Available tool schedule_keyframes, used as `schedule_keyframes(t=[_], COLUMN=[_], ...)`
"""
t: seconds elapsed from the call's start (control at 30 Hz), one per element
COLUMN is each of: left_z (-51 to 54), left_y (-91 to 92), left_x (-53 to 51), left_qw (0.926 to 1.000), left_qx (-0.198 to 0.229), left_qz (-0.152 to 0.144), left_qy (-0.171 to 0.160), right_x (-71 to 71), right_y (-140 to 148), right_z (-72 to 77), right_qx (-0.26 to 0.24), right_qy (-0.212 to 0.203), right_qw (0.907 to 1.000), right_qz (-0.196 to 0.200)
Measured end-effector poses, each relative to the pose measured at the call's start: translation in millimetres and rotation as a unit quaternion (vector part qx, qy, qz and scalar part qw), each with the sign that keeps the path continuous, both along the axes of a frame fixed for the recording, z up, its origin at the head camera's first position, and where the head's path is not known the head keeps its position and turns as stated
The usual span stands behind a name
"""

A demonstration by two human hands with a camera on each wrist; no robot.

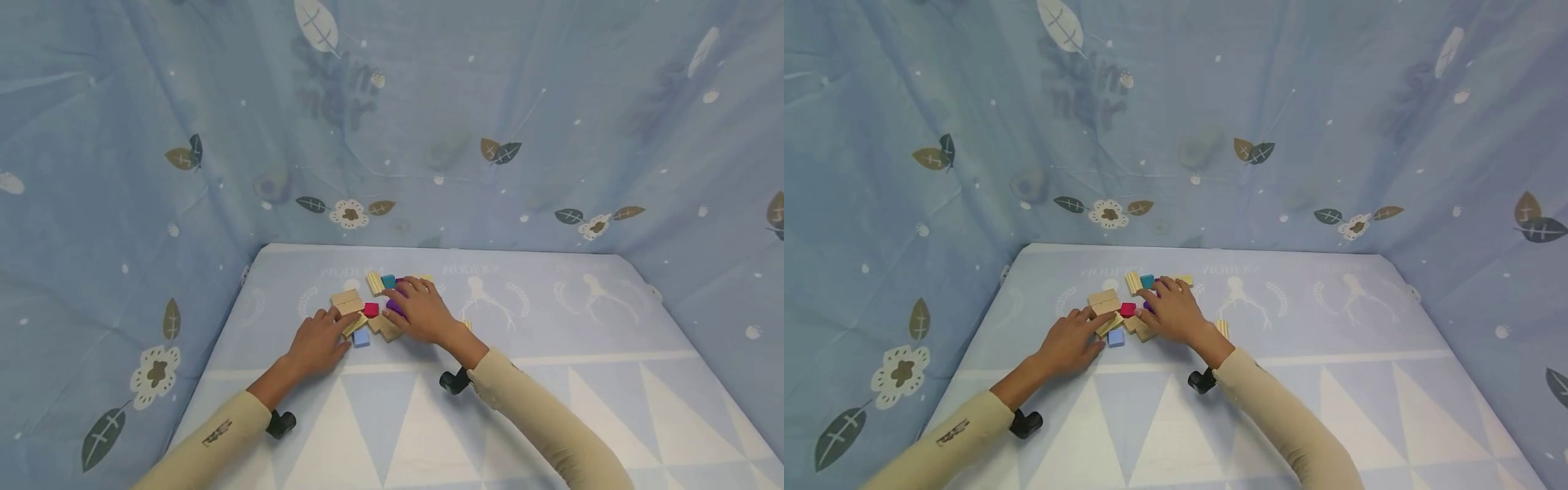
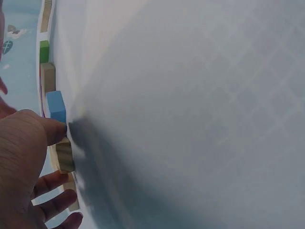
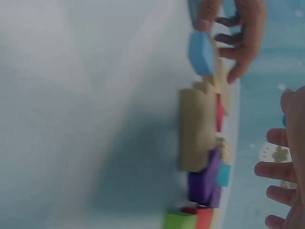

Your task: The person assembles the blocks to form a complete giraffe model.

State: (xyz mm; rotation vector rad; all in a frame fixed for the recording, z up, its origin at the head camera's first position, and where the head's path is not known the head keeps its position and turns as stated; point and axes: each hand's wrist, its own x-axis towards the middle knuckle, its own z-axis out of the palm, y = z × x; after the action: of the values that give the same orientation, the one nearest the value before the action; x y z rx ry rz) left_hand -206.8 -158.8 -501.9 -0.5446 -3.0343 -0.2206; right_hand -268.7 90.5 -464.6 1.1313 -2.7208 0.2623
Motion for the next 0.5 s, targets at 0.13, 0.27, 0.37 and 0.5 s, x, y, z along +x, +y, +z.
schedule_keyframes(t=[0.13,0.27,0.37,0.5], left_z=[-4.3,-5.2,-5.3,-5.4], left_y=[1.6,3.8,5.8,4.7], left_x=[0.9,0.6,-1.4,-4.0], left_qw=[1.0000,0.9999,0.9998,0.9992], left_qx=[0.005,0.010,0.015,0.036], left_qz=[0.004,0.007,0.010,0.011], left_qy=[0.002,0.007,0.010,0.014], right_x=[9.1,15.2,18.3,21.1], right_y=[2.7,6.0,8.0,9.3], right_z=[-12.9,-22.3,-27.9,-32.7], right_qx=[0.010,0.017,0.023,0.019], right_qy=[-0.002,-0.010,-0.005,0.006], right_qw=[0.9998,0.9997,0.9995,0.9992], right_qz=[0.015,0.016,0.021,0.036])
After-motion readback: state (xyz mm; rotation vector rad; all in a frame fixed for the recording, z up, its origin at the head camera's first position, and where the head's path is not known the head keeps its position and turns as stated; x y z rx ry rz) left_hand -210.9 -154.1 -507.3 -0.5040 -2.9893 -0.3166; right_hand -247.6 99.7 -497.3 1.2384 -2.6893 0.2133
